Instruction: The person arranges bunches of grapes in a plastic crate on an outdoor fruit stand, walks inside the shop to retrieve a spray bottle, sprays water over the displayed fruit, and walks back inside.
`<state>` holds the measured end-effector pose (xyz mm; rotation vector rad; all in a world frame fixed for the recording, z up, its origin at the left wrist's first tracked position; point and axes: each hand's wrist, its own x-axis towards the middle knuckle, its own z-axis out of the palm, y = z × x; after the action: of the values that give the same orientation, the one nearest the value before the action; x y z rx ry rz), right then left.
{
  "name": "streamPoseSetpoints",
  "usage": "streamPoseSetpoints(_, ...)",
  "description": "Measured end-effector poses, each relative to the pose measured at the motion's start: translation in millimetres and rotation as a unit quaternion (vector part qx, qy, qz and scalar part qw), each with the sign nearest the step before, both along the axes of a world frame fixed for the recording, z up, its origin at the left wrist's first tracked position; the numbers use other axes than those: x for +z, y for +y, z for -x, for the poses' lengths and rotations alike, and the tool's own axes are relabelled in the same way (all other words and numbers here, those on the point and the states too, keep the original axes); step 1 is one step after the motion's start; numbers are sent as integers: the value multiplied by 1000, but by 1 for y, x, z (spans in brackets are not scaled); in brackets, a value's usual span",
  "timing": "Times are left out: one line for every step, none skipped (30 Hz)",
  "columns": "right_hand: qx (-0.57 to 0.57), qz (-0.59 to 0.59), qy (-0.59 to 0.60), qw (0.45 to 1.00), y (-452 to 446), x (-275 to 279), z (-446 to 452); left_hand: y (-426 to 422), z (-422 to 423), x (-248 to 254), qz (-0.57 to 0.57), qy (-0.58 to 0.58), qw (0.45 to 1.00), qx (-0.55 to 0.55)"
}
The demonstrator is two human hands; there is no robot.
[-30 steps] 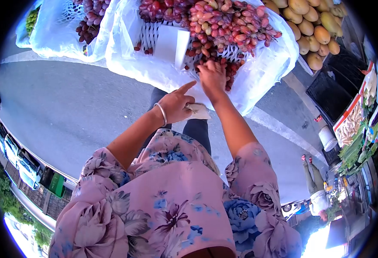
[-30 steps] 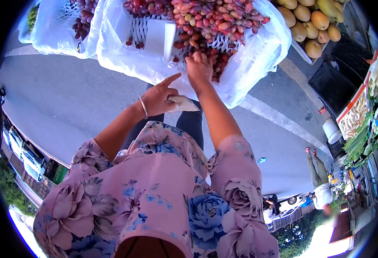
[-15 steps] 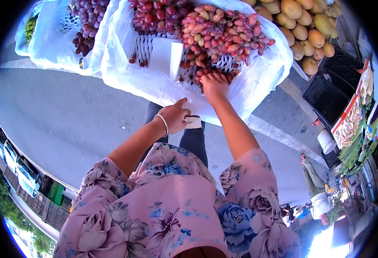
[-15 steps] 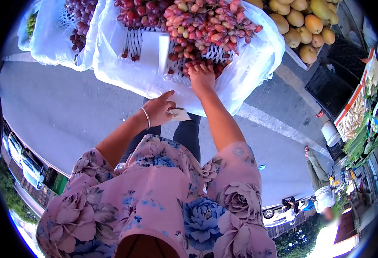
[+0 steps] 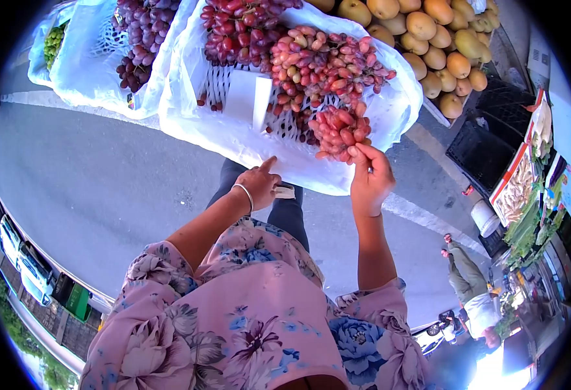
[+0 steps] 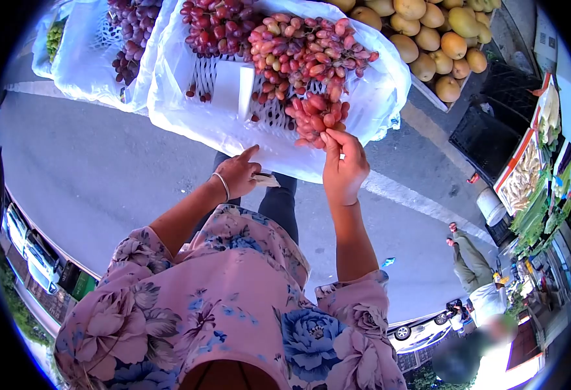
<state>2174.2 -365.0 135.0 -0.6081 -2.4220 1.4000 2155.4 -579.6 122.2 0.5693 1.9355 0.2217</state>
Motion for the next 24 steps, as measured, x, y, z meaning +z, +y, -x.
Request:
streamPoseSetpoints(-12,72,1,997,1,2,3,-1,0,0,-2,2,1000,4)
streamPoseSetpoints(-10,70,4,997,1,11,7,-2,0,1,-4,5,1000,5)
streamPoseSetpoints(-51,160,11,986,-1,34,19,-2,1,2,0,0,1000,4)
streamPoseSetpoints(-91,248,17,964,-1,54,31,-3,2,3,5,-5,1000,3)
streamPoseSetpoints(-107,260,43,959,-1,66,42,-4,2,3,3,-3,1000,4)
streamPoseSetpoints(-104,258,44,959,1,74,50,-7,0,2,-3,0,1000,7)
streamPoseSetpoints(-115,279,67,951,5,80,59,-8,-1,1,-8,4,1000,9)
streamPoseSetpoints(-126,299,90,941,7,83,69,-10,-1,0,-10,5,1000,11)
streamPoseSetpoints(-149,330,105,926,8,83,78,-12,-2,1,-4,1,1000,11)
streamPoseSetpoints(-147,329,104,927,12,74,87,-14,-2,1,2,-3,1000,10)
streamPoseSetpoints(-164,410,120,889,19,59,95,-14,-2,1,1,-3,1000,12)
streamPoseSetpoints(-179,488,134,843,27,42,103,-15,-2,0,-5,-3,1000,16)
streamPoseSetpoints(-177,488,133,844,35,23,108,-15,-2,-1,-11,-3,1000,19)
streamPoseSetpoints(-208,512,135,822,43,2,111,-15,-3,-1,-10,-4,1000,21)
streamPoseSetpoints(-238,535,136,799,50,-15,112,-15,-2,-1,-16,-9,1000,22)
streamPoseSetpoints(-238,535,134,799,56,-24,111,-15,-2,-1,-22,-14,999,23)
streamPoseSetpoints(-257,533,132,795,62,-33,110,-17,-3,-2,-21,-16,999,25)
streamPoseSetpoints(-276,530,130,791,64,-39,108,-18,-4,-2,-28,2,999,22)
streamPoseSetpoints(-279,530,130,790,66,-44,106,-19,-6,-3,-34,20,999,19)
streamPoseSetpoints(-278,530,128,791,66,-51,104,-19,-6,-3,-33,19,999,21)
streamPoseSetpoints(-292,549,138,771,64,-57,106,-16,-4,-5,-57,11,995,87)
streamPoseSetpoints(-305,567,148,751,64,-62,108,-13,-2,-7,-81,3,985,152)
streamPoseSetpoints(-294,587,154,738,64,-66,110,-7,2,-11,-82,5,985,153)
streamPoseSetpoints(-293,588,155,738,63,-64,111,3,7,-14,-128,23,974,185)
